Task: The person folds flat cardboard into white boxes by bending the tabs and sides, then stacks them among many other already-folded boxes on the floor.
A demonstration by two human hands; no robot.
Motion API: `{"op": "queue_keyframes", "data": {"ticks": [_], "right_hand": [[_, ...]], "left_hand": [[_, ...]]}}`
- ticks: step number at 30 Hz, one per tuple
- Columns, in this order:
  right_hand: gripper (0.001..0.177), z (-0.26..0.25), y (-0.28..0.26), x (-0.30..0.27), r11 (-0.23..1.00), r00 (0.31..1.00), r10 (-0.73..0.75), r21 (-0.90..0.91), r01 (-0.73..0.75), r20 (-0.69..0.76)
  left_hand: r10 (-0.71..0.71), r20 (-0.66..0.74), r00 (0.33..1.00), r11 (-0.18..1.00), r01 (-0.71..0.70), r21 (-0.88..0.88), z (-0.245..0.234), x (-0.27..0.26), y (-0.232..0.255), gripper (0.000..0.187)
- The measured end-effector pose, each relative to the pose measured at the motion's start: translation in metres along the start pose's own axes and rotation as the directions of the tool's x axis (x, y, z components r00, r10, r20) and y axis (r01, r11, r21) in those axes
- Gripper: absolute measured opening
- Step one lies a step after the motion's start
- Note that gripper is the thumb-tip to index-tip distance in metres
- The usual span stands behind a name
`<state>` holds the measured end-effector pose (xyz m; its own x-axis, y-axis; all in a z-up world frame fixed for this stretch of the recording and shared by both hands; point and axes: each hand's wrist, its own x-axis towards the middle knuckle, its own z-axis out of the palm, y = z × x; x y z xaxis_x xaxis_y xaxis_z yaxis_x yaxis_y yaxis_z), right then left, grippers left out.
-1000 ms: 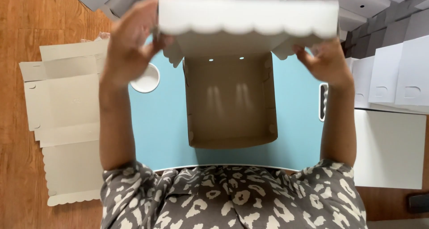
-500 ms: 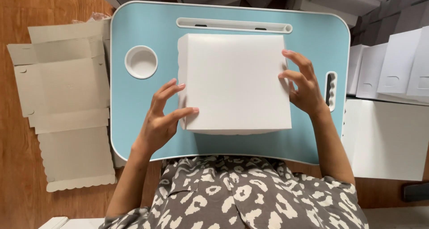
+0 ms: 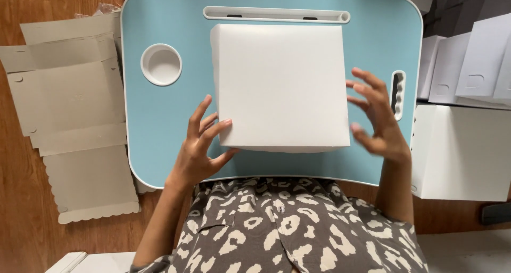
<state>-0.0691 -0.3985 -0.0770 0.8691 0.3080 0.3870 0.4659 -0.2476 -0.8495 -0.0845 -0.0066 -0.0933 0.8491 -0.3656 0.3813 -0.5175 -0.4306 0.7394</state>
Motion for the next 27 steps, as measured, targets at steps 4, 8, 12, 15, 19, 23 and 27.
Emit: {"op": "queue_keyframes", "data": {"ticks": [4,8,12,15,19,23,27], "right_hand": [[0.087,0.017,-0.029,-0.015,0.996,0.993,0.036,-0.089,-0.026,0.11],[0.059,0.038,-0.023,-0.03,0.966,0.995,-0.057,-0.258,0.035,-0.08],[0.059,0.051,0.004,-0.047,0.986,0.975,-0.106,-0.145,0.079,-0.193],[0.055,0.058,0.021,-0.051,0.979,0.952,-0.168,-0.152,0.132,-0.254],[0.053,0.062,0.024,-0.05,0.985,0.948,-0.153,-0.119,0.124,-0.278],[0.05,0.061,0.027,-0.054,0.986,0.947,-0.151,-0.107,0.125,-0.283],[0.053,0.063,0.025,-0.05,0.992,0.967,-0.118,-0.073,0.104,-0.225]], "left_hand": [[-0.023,-0.112,0.993,1.0,0.022,-0.008,0.021,-0.009,-0.004,0.066],[-0.027,-0.207,0.978,0.999,0.031,0.018,0.037,-0.016,-0.009,0.065],[-0.041,-0.245,0.969,0.999,0.043,0.004,0.043,-0.009,-0.003,0.063],[0.0,-0.278,0.961,0.999,0.009,0.032,0.054,-0.011,-0.009,0.063],[0.076,-0.308,0.948,0.995,-0.05,0.091,0.061,-0.014,-0.014,0.063],[0.152,-0.355,0.922,0.984,-0.107,0.144,0.064,-0.017,-0.021,0.063],[0.176,-0.345,0.922,0.977,-0.12,0.178,0.069,-0.024,-0.031,0.064]]}}
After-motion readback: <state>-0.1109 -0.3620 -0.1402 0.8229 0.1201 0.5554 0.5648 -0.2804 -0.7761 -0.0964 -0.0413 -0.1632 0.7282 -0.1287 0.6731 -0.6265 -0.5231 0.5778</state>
